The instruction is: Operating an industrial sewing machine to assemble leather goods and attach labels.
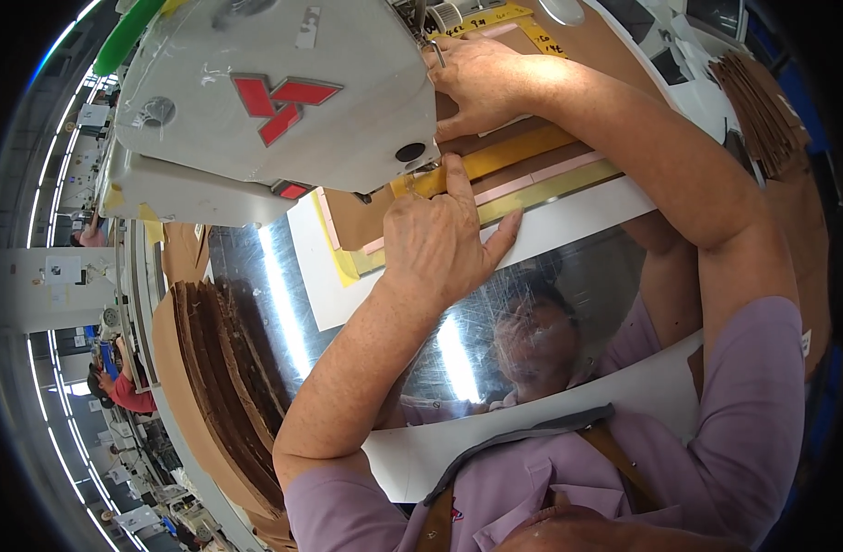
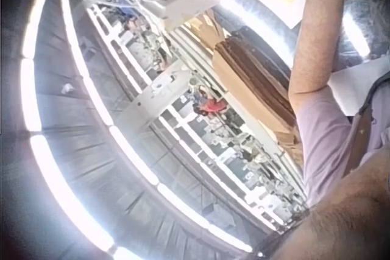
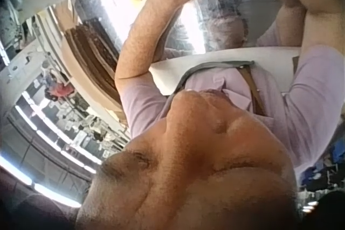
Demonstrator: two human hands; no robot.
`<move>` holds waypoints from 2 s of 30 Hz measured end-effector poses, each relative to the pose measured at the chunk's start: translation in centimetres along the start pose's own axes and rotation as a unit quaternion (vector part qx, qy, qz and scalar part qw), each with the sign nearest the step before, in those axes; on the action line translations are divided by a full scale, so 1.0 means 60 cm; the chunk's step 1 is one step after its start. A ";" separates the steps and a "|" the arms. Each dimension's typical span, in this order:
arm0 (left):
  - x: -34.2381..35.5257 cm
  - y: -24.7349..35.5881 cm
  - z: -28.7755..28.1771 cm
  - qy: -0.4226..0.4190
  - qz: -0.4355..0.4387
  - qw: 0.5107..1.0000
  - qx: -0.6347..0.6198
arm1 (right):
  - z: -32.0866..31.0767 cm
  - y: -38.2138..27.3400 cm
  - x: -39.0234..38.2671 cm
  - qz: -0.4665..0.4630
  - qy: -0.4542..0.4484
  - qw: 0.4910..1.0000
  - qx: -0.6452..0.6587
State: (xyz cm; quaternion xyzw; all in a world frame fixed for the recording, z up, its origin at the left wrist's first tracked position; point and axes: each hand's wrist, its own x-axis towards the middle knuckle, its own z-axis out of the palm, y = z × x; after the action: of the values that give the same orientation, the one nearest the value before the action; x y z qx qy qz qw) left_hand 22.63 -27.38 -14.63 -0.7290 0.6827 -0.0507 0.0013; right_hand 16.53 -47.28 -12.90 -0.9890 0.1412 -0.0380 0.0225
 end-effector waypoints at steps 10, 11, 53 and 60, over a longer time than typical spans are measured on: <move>-0.004 -0.002 0.010 0.040 0.027 0.999 -0.002 | -0.001 -0.001 0.000 -0.001 -0.015 1.000 0.021; -0.003 -0.001 0.008 0.034 0.018 0.999 -0.002 | 0.006 0.000 -0.001 -0.006 0.013 1.000 0.008; -0.143 -0.001 -0.015 0.061 0.137 0.979 -0.139 | 0.038 -0.031 -0.116 -0.155 0.098 0.983 0.013; -0.167 0.013 -0.017 0.053 0.141 0.980 -0.127 | 0.039 -0.055 -0.144 -0.170 0.112 0.979 0.003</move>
State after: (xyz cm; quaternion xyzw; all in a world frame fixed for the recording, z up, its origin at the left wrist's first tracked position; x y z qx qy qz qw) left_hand 21.15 -17.39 -14.41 -0.6156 0.7788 -0.0013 -0.1205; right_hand 9.36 -41.59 -15.62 -0.9880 -0.0274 -0.1522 0.0029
